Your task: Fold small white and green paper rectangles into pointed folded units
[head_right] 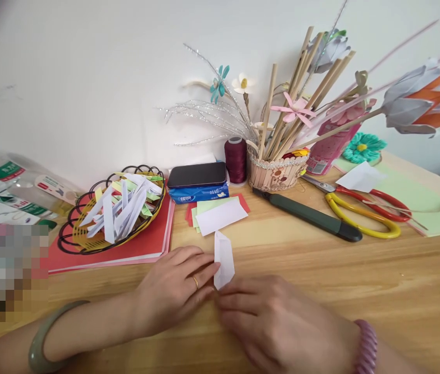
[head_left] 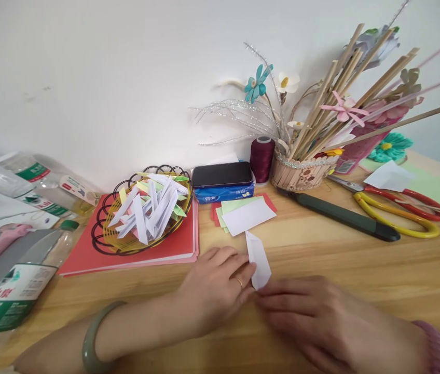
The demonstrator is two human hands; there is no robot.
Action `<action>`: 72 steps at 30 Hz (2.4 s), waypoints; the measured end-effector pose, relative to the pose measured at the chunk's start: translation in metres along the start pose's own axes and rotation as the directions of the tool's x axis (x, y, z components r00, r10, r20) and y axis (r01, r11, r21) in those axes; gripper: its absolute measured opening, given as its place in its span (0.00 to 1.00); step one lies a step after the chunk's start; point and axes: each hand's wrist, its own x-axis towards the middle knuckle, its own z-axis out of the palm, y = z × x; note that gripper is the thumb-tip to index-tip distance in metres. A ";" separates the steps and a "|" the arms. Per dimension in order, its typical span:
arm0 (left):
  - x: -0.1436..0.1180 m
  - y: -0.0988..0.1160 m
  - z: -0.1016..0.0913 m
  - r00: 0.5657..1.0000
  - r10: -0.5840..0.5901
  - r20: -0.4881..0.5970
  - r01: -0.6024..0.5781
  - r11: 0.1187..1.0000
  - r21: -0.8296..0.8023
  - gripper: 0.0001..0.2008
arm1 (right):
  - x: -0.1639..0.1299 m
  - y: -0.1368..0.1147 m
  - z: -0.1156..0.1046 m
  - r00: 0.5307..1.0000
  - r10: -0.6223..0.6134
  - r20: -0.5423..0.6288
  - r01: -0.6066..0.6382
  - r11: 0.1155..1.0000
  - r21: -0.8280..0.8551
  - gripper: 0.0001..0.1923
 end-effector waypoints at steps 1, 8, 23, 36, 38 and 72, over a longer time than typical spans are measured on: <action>0.001 0.000 0.000 1.000 0.003 -0.003 -0.003 0.999 -0.045 0.14 | 0.000 -0.001 0.000 1.000 0.001 0.010 -0.002 0.999 0.051 0.17; 0.001 -0.006 0.005 0.996 0.089 -0.006 -0.089 0.992 -0.089 0.12 | -0.013 0.026 -0.001 0.940 0.212 -0.268 -0.254 0.958 -0.132 0.18; -0.004 -0.014 0.006 0.983 0.112 -0.143 -0.090 0.984 0.151 0.05 | -0.013 0.030 0.010 0.981 0.123 -0.151 -0.170 0.920 -0.353 0.12; -0.004 -0.007 0.004 0.984 0.096 -0.151 -0.080 0.991 0.111 0.09 | -0.010 0.028 0.006 0.962 0.244 -0.123 -0.268 0.929 -0.256 0.12; -0.003 -0.005 0.003 0.984 0.081 -0.157 -0.067 0.994 0.089 0.11 | -0.010 0.028 0.003 0.959 0.262 -0.109 -0.280 0.937 -0.209 0.12; 0.001 -0.006 -0.002 0.926 -0.371 0.070 0.365 0.831 -0.420 0.02 | -0.008 0.032 0.008 0.847 0.515 -0.132 -0.500 0.856 0.131 0.08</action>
